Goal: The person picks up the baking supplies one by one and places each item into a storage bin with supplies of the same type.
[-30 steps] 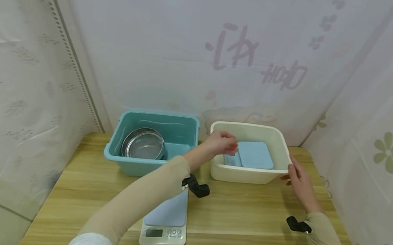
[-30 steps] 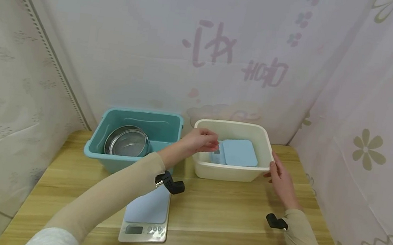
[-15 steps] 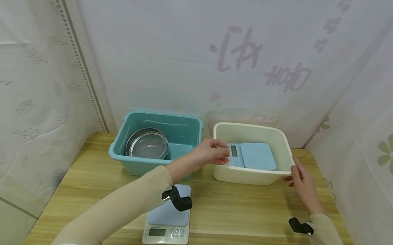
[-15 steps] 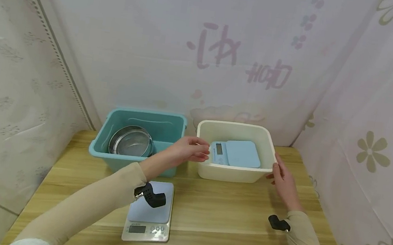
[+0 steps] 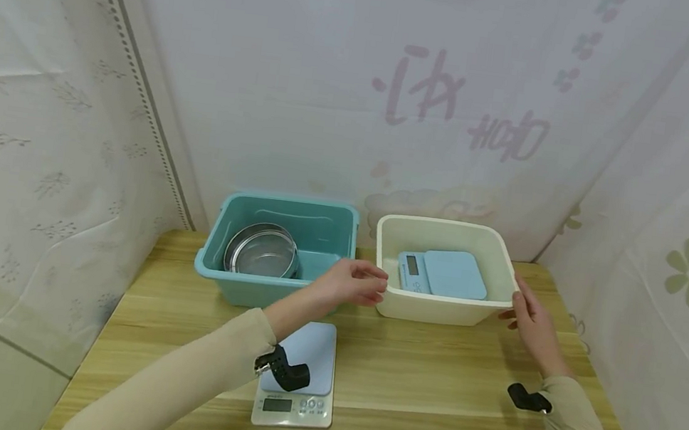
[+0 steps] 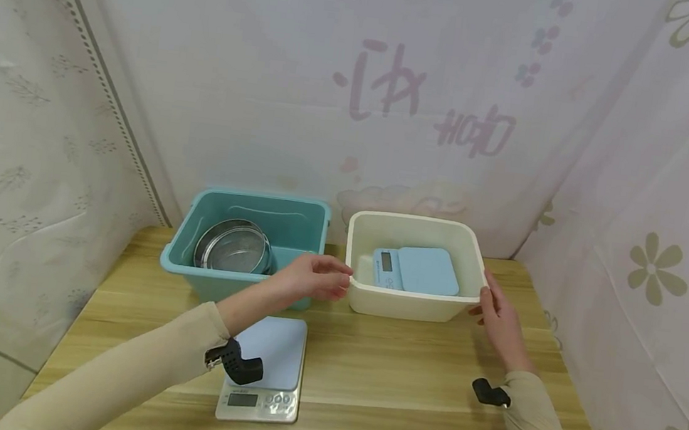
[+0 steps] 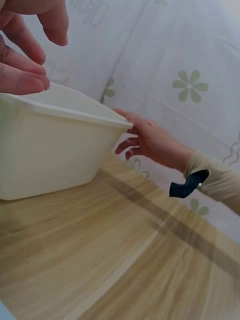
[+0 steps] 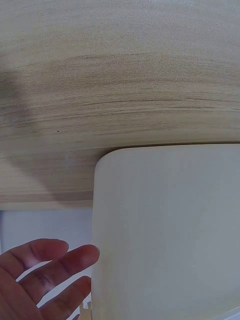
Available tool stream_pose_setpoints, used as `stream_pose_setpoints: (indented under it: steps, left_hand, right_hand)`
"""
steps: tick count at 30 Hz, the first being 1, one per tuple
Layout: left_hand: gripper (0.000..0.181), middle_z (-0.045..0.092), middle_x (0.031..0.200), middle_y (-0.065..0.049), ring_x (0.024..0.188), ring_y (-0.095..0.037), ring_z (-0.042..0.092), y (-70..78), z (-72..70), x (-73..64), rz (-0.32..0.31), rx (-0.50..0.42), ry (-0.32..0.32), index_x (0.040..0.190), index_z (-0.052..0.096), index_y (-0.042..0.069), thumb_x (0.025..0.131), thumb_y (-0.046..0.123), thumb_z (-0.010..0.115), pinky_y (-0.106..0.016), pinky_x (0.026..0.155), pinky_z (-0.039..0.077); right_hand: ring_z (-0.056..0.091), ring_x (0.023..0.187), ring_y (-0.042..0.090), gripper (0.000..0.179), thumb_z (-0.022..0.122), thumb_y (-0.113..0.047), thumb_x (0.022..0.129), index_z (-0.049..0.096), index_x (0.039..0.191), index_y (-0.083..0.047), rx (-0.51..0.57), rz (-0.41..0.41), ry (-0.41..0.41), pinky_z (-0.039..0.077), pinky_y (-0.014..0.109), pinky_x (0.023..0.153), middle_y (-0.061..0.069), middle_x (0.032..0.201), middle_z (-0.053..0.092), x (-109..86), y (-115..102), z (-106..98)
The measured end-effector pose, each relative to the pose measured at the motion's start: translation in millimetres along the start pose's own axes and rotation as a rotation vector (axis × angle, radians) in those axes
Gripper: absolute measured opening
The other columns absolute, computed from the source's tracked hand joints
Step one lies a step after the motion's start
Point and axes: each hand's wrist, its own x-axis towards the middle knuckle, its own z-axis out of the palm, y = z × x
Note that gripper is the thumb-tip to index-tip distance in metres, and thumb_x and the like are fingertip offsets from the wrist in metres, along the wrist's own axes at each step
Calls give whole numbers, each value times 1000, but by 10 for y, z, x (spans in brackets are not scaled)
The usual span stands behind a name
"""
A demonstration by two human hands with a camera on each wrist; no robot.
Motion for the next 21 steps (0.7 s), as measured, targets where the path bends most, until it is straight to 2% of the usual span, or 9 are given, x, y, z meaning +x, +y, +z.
stream_pose_setpoints:
  steps: [4, 8, 12, 19, 21]
  left_hand:
    - [35, 73, 113, -22, 90, -17, 73, -85, -47, -106, 21, 50, -14, 130, 67, -6, 102, 15, 68, -39, 91, 62]
    - [33, 74, 108, -17, 98, -24, 74, -179, -95, -209, 17, 70, -21, 130, 69, -4, 102, 15, 68, -35, 88, 62]
    - [35, 75, 110, -11, 101, -25, 73, -271, -152, -324, 15, 109, -29, 131, 69, -1, 102, 18, 68, -35, 89, 62]
    - [37, 73, 118, -18, 103, -32, 70, -461, -245, -477, 41, 140, -6, 132, 68, -4, 101, 16, 69, -38, 88, 62]
    - [37, 73, 119, -20, 103, -29, 70, -536, -275, -518, 48, 151, 8, 132, 67, -5, 101, 15, 69, -42, 88, 62]
  right_hand:
    - [67, 82, 5, 55, 34, -28, 116, 24, 166, -10, 1, -2, -3, 58, 27, 66, 36, 136, 54, -19, -12, 8]
    - [67, 83, 5, 56, 33, -31, 116, 23, 167, -12, 7, -6, -10, 56, 24, 67, 36, 136, 54, -37, -33, 2]
    - [67, 84, 5, 56, 34, -32, 116, 23, 167, -14, 10, -3, -10, 56, 23, 67, 35, 136, 54, -44, -43, -1]
    - [67, 84, 6, 55, 33, -31, 116, 23, 167, -13, 10, -4, -11, 58, 26, 67, 35, 137, 54, -48, -50, -4]
    - [67, 83, 6, 55, 34, -31, 116, 24, 167, -12, 10, -6, -11, 59, 28, 67, 35, 136, 54, -46, -51, -3]
